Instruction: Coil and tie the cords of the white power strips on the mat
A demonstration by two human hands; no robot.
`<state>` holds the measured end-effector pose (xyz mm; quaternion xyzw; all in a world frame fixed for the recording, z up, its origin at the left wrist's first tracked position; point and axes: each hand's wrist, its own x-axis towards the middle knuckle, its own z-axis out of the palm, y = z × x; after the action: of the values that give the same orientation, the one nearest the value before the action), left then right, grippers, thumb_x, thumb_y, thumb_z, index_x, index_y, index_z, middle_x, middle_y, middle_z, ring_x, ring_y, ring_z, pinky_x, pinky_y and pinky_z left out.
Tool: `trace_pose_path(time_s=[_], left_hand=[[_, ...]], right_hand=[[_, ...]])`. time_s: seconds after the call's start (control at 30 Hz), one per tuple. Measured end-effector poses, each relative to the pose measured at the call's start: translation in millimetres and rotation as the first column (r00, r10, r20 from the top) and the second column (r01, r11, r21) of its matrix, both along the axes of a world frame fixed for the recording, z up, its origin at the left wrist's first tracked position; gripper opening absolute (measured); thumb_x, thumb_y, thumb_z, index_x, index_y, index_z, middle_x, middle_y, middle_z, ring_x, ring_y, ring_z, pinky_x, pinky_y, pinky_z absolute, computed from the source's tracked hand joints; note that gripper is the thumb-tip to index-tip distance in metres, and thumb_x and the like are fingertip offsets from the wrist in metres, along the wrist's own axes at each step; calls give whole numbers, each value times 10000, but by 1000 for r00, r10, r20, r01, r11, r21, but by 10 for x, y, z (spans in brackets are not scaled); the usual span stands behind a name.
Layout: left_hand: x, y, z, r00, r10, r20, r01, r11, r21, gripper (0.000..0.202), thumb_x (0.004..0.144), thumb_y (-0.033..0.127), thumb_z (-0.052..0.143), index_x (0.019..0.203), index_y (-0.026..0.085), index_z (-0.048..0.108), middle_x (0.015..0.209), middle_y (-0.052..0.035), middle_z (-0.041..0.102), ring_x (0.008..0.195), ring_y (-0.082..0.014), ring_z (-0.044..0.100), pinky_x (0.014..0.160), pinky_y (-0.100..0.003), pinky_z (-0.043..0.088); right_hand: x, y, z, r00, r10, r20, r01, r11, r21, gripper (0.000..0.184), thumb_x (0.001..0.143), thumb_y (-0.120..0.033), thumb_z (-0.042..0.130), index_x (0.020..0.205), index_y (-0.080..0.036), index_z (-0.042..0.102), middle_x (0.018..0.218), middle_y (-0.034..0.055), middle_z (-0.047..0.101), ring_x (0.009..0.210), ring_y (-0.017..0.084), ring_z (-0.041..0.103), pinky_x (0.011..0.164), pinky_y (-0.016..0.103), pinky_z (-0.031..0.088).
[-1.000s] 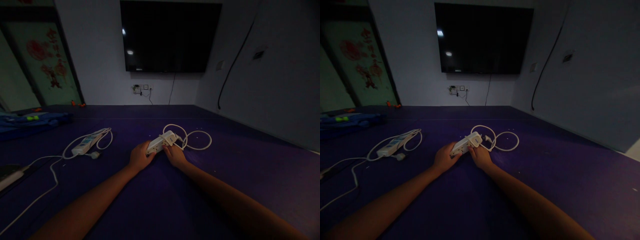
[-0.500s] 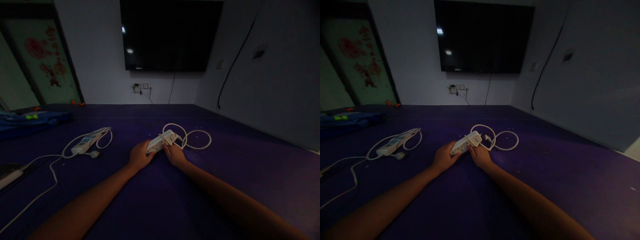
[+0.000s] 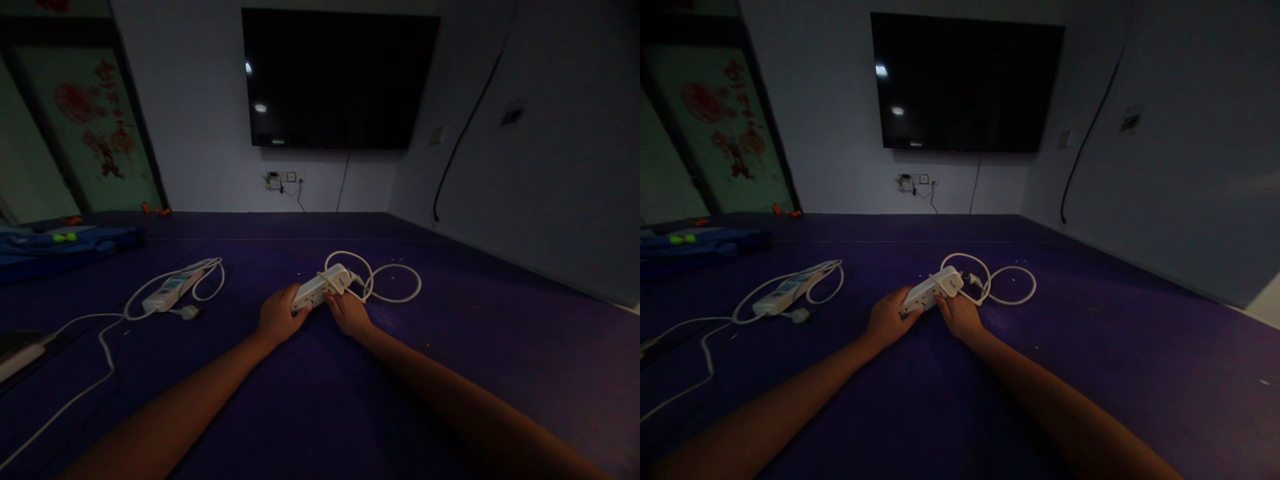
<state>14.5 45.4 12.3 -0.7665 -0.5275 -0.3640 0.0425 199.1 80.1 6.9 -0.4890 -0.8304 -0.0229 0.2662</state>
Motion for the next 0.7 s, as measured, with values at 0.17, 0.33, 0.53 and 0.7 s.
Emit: trace_pose_path(time_s=[0.17, 0.33, 0.53, 0.7], left_hand=[[5, -11, 13, 1000, -1, -3, 1, 1000, -4, 402, 761, 400, 532, 1123, 233, 483, 1051, -43, 620, 924, -210, 583, 802, -328, 456], [9, -17, 22, 1000, -6, 2, 6, 1000, -14, 397, 760, 387, 537, 1124, 238, 481, 1059, -44, 616, 939, -209, 575, 816, -329, 450], [7, -21, 28, 1000, -1, -6, 1, 1000, -20, 392, 759, 389, 540, 1117, 236, 488, 1050, -39, 621, 923, -204, 579, 810, -323, 452], [4, -23, 30, 1000, 6, -11, -6, 1000, -2, 394, 759, 394, 537, 1118, 240, 490, 1032, -40, 627, 904, -208, 587, 794, -327, 464]], right_hand=[[-1, 4, -6, 1000, -6, 6, 6, 1000, 5, 460, 933, -359, 197, 996, -137, 596, 959, 108, 647, 919, 195, 586, 775, 252, 415], [1, 11, -10, 1000, -10, 18, 10, 1000, 1, 450, 934, -350, 200, 1015, -138, 589, 961, 105, 647, 929, 191, 582, 789, 249, 408], [4, 17, 1, 998, -26, 51, 28, 999, -30, 444, 931, -365, 215, 975, -150, 602, 964, 105, 647, 929, 196, 580, 796, 257, 403], [0, 9, 10, 998, -14, 54, 15, 1000, -16, 463, 933, -368, 199, 980, -146, 603, 972, 106, 646, 935, 199, 578, 794, 260, 407]])
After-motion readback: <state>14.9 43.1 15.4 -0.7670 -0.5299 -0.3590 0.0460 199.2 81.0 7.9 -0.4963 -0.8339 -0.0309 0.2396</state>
